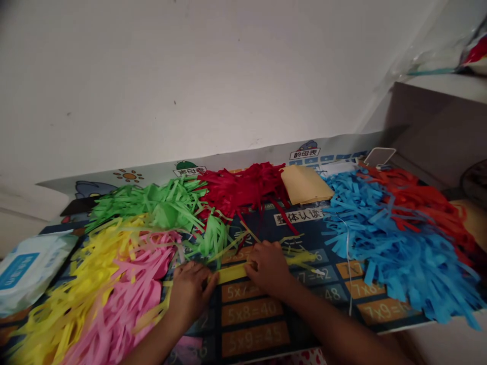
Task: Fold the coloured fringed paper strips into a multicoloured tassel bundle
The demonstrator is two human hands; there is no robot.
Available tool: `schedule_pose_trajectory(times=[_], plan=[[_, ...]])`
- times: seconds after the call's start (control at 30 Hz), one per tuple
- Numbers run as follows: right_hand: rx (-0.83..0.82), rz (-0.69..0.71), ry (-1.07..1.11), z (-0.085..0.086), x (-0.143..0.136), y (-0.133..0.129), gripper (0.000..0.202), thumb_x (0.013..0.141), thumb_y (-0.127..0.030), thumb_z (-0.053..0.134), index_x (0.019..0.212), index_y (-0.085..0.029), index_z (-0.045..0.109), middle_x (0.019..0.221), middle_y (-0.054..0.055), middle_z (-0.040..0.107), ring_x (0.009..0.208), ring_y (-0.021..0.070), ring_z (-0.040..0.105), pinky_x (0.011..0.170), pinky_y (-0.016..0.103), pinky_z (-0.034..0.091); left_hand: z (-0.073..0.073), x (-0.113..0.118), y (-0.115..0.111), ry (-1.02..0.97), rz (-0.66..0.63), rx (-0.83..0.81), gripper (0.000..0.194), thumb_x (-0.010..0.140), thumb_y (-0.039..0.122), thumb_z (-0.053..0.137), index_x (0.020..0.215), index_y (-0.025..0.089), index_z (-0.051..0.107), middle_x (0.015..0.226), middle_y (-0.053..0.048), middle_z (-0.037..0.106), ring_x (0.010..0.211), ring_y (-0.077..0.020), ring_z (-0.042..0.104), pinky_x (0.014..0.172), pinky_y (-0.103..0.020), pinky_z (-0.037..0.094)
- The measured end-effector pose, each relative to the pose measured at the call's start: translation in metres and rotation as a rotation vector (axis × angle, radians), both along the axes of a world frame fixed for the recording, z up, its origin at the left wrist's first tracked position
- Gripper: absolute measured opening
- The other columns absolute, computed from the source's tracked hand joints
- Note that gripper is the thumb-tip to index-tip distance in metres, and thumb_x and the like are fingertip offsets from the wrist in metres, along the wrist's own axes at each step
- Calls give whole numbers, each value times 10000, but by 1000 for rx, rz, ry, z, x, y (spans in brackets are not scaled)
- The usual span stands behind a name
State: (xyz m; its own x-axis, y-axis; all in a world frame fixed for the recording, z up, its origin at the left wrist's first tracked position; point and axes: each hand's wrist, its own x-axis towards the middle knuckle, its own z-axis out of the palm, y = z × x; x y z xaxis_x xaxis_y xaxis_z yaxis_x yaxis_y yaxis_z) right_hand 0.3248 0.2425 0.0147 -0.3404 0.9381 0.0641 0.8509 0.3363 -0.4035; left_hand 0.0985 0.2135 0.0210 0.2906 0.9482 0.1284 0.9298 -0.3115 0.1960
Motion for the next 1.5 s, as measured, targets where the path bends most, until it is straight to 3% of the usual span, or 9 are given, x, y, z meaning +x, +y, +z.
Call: schedule_pose_trajectory(times=[0.13,0.27,0.4,0.57,0.7,0.8,0.93,1.1,1.5], plan=[[54,-33,8,6,7,-6,91,815,-279,671,786,-198,643,856,27,676,863,210,546,767,357,286,2,-2,-3,76,-53,108,75,875,193,612,868,238,672,832,-26,678,834,-239,582,805,-413,332],[269,308,-50,10,11,-18,54,901,-234,602,878,-241,650,976,12,682,1048,231,513,943,436,243,9,-5,-7,170,-331,212,232,834,122,638,989,293,661,922,-1,689,926,-238,570,941,-454,284],[369,482,-167,2,5,-12,171,951,-163,508,887,-221,656,911,17,682,1051,211,507,980,433,249,18,3,-10,176,-350,189,106,871,225,596,942,237,673,879,-20,685,961,-256,558,1008,-488,253],[371,351,-156,6,-2,1,128,924,-179,532,851,-177,638,889,39,667,906,208,515,857,422,301,22,14,-5,126,-304,157,109,865,210,576,852,218,684,800,-34,664,895,-245,565,1000,-502,285],[355,417,-136,16,-17,-8,108,911,-245,550,889,-178,631,935,59,659,936,227,494,862,426,289,21,13,0,141,-300,139,99,831,147,593,812,199,675,793,-36,669,889,-252,569,1000,-524,279],[316,404,-108,9,-20,-11,110,915,-192,534,899,-158,638,935,75,667,910,219,505,847,412,285,18,6,-2,87,-289,151,126,861,141,579,846,210,683,820,-26,696,884,-245,583,996,-524,268],[243,329,-29,-5,3,-6,145,923,-207,566,832,-219,680,930,22,698,926,200,524,834,390,272,12,-7,-9,-76,-237,161,194,920,173,538,883,270,702,845,-9,722,880,-229,606,968,-504,266],[118,233,82,-5,27,-2,103,866,-303,678,793,-246,723,905,1,706,894,180,547,780,339,291,5,-14,-7,-218,-120,60,181,923,262,554,815,242,698,812,-22,694,833,-220,596,858,-433,327],[55,79,135,-6,16,2,137,771,-245,719,676,-193,636,739,-8,636,806,179,516,726,328,259,-3,-9,8,-15,-82,70,192,898,264,592,719,197,613,732,-25,646,786,-245,556,764,-401,315]])
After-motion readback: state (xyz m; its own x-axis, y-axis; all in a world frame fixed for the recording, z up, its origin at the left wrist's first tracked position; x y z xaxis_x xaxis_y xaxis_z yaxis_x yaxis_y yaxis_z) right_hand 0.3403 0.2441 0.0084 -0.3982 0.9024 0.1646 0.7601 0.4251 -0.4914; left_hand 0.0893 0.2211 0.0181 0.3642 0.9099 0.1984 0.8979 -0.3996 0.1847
